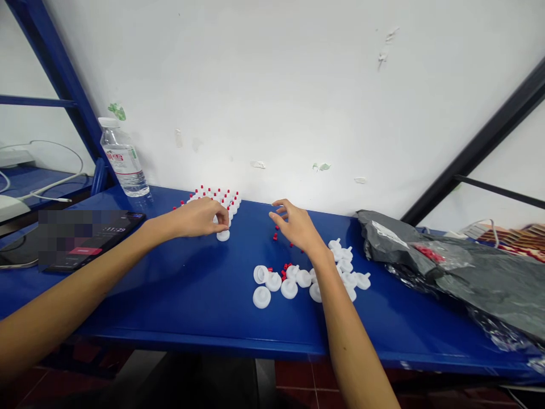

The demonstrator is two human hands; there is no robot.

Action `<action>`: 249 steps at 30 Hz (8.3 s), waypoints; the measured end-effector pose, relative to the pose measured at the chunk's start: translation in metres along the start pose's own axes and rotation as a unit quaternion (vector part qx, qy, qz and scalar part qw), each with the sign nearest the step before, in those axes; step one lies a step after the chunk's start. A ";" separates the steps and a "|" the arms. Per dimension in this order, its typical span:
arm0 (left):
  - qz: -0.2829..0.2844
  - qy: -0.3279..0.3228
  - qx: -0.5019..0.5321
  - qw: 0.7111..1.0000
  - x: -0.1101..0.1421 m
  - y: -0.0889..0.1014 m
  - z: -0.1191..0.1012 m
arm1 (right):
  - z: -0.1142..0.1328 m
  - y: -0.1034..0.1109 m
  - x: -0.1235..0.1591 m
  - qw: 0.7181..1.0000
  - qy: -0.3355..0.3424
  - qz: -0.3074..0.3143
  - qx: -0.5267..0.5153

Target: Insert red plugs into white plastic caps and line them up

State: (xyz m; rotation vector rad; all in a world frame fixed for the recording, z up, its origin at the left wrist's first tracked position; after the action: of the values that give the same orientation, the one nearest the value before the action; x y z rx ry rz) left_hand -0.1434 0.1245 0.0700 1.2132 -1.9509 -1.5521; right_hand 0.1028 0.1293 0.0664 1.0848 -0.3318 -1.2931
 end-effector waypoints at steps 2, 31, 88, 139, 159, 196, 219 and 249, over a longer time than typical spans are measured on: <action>0.004 0.012 0.008 1.000 0.001 0.001 0.003 | -0.001 0.000 -0.001 1.000 0.007 -0.002 0.021; -0.060 -0.056 0.006 0.997 0.001 -0.056 -0.052 | -0.066 0.050 0.020 0.922 -0.267 0.077 0.269; -0.148 0.115 0.584 0.790 -0.013 -0.072 -0.030 | 0.019 -0.009 -0.003 0.977 -0.012 0.040 -0.207; -0.085 0.102 0.430 0.893 -0.010 -0.055 -0.030 | 0.014 -0.017 0.004 0.945 -0.192 0.095 -0.246; -0.108 0.006 0.144 0.984 -0.005 -0.053 -0.036 | 0.010 -0.022 0.002 0.951 -0.165 0.108 -0.236; 0.010 0.053 -0.149 0.987 -0.001 -0.013 -0.001 | 0.013 -0.016 0.001 0.966 -0.121 0.121 -0.195; 0.073 -0.120 0.282 0.949 0.007 -0.058 -0.079 | -0.069 0.058 0.025 0.902 -0.344 0.092 0.246; -0.062 -0.004 0.222 0.973 -0.002 -0.036 -0.054 | 0.015 -0.002 0.014 0.945 -0.089 0.266 -0.167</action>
State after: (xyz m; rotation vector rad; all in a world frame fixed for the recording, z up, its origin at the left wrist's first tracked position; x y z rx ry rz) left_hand -0.0887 0.0929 0.0547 1.5259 -2.3484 -1.2039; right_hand 0.0953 0.1104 0.0676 0.5374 -0.4831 -0.9150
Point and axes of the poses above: each hand's wrist, its own x-axis away from the middle knuckle, its own y-axis out of the back of the hand, z = x × y, the point moved 4 cm from there along -x, towards the middle knuckle, and after that the axes turned 5 degrees about x, right-handed, at the moved point
